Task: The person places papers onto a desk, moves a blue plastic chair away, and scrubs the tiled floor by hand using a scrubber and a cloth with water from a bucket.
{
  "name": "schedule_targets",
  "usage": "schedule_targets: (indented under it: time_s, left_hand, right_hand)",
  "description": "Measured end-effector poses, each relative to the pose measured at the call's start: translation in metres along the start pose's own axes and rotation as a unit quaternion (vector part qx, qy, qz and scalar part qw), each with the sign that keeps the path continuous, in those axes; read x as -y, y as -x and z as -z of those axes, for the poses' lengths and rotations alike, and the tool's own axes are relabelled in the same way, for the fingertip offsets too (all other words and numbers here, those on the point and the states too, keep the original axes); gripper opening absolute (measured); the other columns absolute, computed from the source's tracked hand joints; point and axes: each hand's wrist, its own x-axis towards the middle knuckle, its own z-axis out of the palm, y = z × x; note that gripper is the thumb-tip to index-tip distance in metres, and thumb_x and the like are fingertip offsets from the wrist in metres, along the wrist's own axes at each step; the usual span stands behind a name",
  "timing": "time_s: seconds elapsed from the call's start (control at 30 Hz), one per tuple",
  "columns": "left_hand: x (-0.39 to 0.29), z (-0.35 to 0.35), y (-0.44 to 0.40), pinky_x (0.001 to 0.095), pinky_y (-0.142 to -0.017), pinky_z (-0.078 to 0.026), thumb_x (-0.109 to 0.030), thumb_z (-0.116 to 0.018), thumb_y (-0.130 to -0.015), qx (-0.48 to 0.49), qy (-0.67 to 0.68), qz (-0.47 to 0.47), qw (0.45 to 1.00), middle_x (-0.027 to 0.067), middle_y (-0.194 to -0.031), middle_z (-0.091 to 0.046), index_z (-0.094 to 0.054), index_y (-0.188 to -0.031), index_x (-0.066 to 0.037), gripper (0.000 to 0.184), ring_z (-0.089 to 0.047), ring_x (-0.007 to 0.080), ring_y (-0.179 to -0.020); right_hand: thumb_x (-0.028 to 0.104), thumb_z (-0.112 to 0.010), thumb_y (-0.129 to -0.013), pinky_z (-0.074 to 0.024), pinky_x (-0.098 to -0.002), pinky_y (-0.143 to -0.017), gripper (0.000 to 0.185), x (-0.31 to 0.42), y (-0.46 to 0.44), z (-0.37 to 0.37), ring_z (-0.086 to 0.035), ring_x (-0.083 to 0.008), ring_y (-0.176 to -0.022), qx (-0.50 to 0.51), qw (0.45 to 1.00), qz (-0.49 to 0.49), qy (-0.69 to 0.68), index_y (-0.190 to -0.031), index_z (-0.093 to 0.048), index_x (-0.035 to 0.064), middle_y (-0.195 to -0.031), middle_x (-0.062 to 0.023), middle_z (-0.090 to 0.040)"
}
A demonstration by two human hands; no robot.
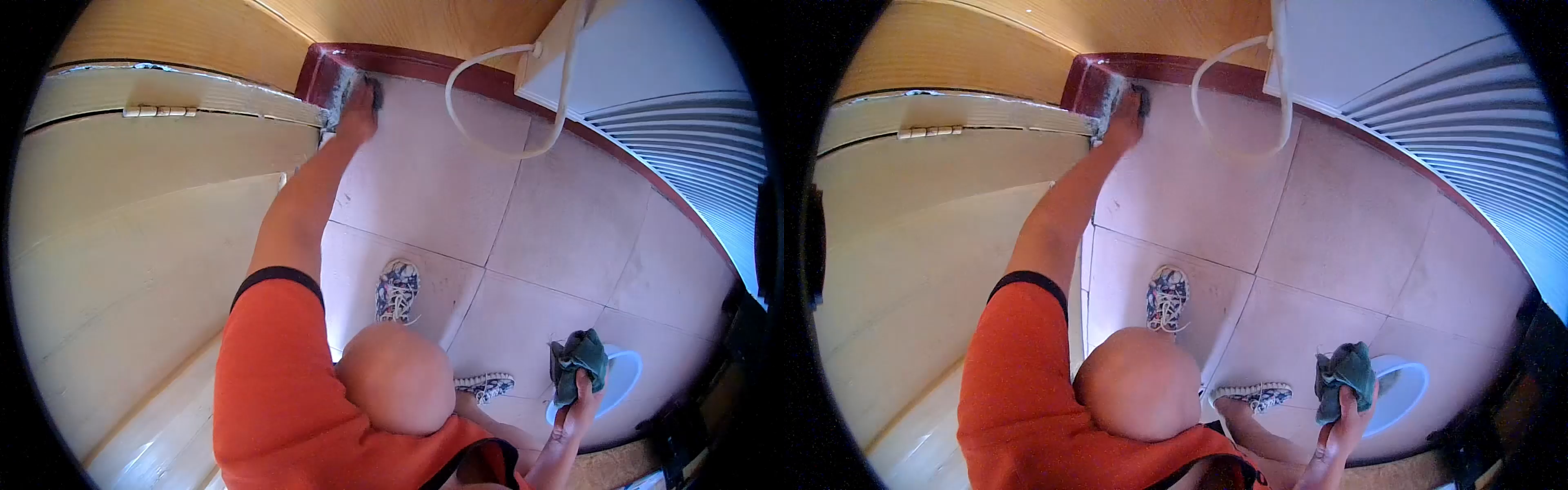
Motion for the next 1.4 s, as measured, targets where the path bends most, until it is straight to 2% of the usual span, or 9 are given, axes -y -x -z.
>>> schedule_targets:
  time_s: [0.73, 0.83, 0.97, 1.03, 1.07, 1.17, 1.23, 1.3, 1.4]
  left_hand:
    - [-0.011, -0.005, 0.023, 0.0434, -0.106, -0.025, -0.015, -0.050, -0.080, -0.004, -0.002, -0.026, 1.000, 0.0272, -0.138, -0.029, -0.031, -0.133, 0.005, 0.060, -0.031, 0.0396, -0.126]
    - [-0.039, -0.008, -0.022, 0.0409, -0.105, -0.027, -0.020, -0.048, -0.082, -0.092, 0.031, 0.182, 0.978, 0.0221, -0.138, -0.032, -0.036, -0.131, 0.004, 0.055, -0.031, 0.0384, -0.127]
    - [-0.170, -0.021, -0.015, 0.0463, -0.081, -0.041, -0.014, -0.046, -0.081, -0.136, 0.126, 0.044, 0.982, 0.0197, -0.092, -0.058, -0.054, -0.093, 0.000, 0.021, -0.054, 0.0361, -0.092]
    - [-0.260, -0.026, 0.007, 0.0466, -0.093, -0.036, -0.010, -0.054, -0.075, 0.004, 0.259, -0.021, 0.966, 0.0213, -0.110, -0.053, -0.051, -0.109, -0.001, 0.036, -0.048, 0.0365, -0.107]
    - [-0.287, -0.017, 0.026, 0.0455, -0.096, -0.034, -0.006, -0.052, -0.075, -0.102, 0.155, -0.209, 0.960, 0.0204, -0.113, -0.052, -0.051, -0.111, 0.000, 0.036, -0.046, 0.0353, -0.110]
    - [-0.276, -0.024, 0.043, 0.0461, -0.108, -0.019, -0.015, -0.048, -0.083, 0.068, 0.152, -0.261, 0.951, 0.0155, -0.136, -0.036, -0.039, -0.130, -0.004, 0.049, -0.029, 0.0321, -0.128]
    - [-0.213, 0.006, 0.029, 0.0471, -0.107, -0.018, -0.014, -0.047, -0.082, 0.163, 0.242, -0.027, 0.956, 0.0143, -0.138, -0.035, -0.040, -0.131, -0.006, 0.050, -0.029, 0.0298, -0.129]
    - [-0.121, -0.015, 0.041, 0.0468, -0.104, -0.024, -0.016, -0.046, -0.083, -0.002, -0.024, -0.006, 1.000, 0.0146, -0.136, -0.037, -0.042, -0.128, -0.003, 0.047, -0.033, 0.0294, -0.126]
    - [-0.068, -0.002, 0.058, 0.0468, -0.104, -0.020, -0.025, -0.050, -0.083, -0.157, -0.026, 0.146, 0.976, 0.0169, -0.132, -0.039, -0.037, -0.130, -0.002, 0.054, -0.034, 0.0315, -0.124]
  right_hand:
    - [0.005, -0.063, -0.076, -0.0412, -0.0323, -0.089, 0.052, -0.008, 0.004, 0.025, -0.052, -0.0202, -0.100, -0.042, 0.999, -0.003, 0.014, -0.124, -0.043, 0.0001, -0.111, -0.0088, -0.054]
    - [0.005, -0.062, -0.076, -0.0411, -0.0325, -0.090, 0.053, -0.005, 0.006, 0.025, -0.053, -0.0208, -0.101, -0.019, 1.000, -0.003, 0.002, -0.125, -0.042, 0.0004, -0.112, -0.0091, -0.054]
    - [0.006, -0.062, -0.077, -0.0413, -0.0324, -0.089, 0.052, -0.005, 0.006, 0.016, -0.053, -0.0201, -0.100, -0.033, 0.999, 0.011, 0.013, -0.125, -0.042, 0.0007, -0.112, -0.0086, -0.055]
    - [0.006, -0.063, -0.077, -0.0414, -0.0324, -0.089, 0.053, -0.004, 0.005, 0.019, -0.053, -0.0199, -0.100, -0.015, 1.000, 0.015, 0.018, -0.125, -0.042, 0.0007, -0.112, -0.0084, -0.055]
    - [0.006, -0.063, -0.077, -0.0415, -0.0323, -0.089, 0.053, -0.004, 0.004, 0.019, -0.053, -0.0197, -0.101, 0.003, 1.000, 0.019, 0.024, -0.125, -0.042, 0.0006, -0.112, -0.0083, -0.055]
    - [0.005, -0.063, -0.077, -0.0414, -0.0322, -0.090, 0.054, 0.001, 0.004, 0.017, -0.053, -0.0198, -0.101, -0.004, 1.000, 0.023, 0.018, -0.126, -0.041, 0.0003, -0.112, -0.0083, -0.055]
    - [0.005, -0.063, -0.077, -0.0414, -0.0321, -0.089, 0.054, 0.002, 0.007, 0.017, -0.053, -0.0198, -0.101, -0.021, 0.999, 0.032, 0.018, -0.126, -0.042, 0.0002, -0.112, -0.0083, -0.055]
    - [0.004, -0.063, -0.077, -0.0414, -0.0320, -0.089, 0.054, 0.000, 0.007, 0.016, -0.053, -0.0198, -0.101, -0.046, 0.998, 0.043, 0.009, -0.126, -0.042, 0.0000, -0.112, -0.0083, -0.055]
    - [0.004, -0.063, -0.076, -0.0411, -0.0322, -0.090, 0.054, -0.001, 0.010, 0.021, -0.053, -0.0199, -0.102, -0.048, 0.998, 0.041, 0.001, -0.126, -0.042, 0.0003, -0.112, -0.0084, -0.055]
